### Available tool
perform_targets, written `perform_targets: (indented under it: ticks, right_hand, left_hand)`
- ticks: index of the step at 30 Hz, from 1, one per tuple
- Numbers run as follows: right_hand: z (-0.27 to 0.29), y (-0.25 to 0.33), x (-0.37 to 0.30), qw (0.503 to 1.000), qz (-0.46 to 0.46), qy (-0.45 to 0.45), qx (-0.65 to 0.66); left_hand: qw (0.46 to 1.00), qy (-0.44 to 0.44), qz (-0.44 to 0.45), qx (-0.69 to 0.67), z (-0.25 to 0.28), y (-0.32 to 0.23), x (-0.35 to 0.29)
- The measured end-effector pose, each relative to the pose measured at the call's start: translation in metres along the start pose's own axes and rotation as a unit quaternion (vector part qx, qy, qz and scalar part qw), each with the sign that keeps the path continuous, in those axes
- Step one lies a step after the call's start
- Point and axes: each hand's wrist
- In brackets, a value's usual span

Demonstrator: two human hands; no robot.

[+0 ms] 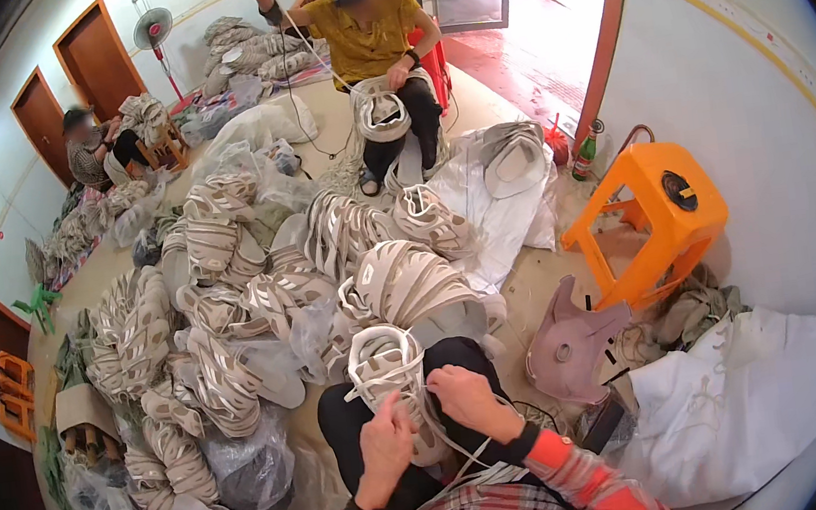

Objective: Lacing white athletic shoes manually.

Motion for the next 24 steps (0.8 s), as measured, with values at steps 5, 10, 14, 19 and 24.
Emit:
perform_targets:
  ticks: [5,10,14,19,24]
  right_hand:
    - [-0.008,0.008,0.007,0.997,-0.054,0.022,-0.051]
    - [0.0,0.008,0.014,0.996,-0.061,0.059,-0.002]
    - [-0.007,0.011,0.018,0.999,-0.027,0.043,0.003]
    - [-0.017,0.008,0.019,0.997,-0.028,0.074,0.009]
    - [-0.006,0.005,0.019,0.985,-0.122,0.087,0.091]
  left_hand:
    - [0.994,0.008,0.01,0.108,0.003,0.006,0.005]
    - [0.976,0.076,0.0,0.203,0.006,-0.004,0.008]
    - [0.975,0.089,-0.025,0.201,0.007,0.01,0.022]
    - [0.973,0.217,-0.064,-0.046,0.026,0.021,0.039]
    - [0.915,0.366,0.129,-0.109,0.044,0.007,0.056]
Point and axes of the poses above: each hand's wrist, its own x-axis towards the middle knuckle, its own z-axis out of the back of the hand, y = z × x, and after that the axes turned 2 degrees about z, right-handed
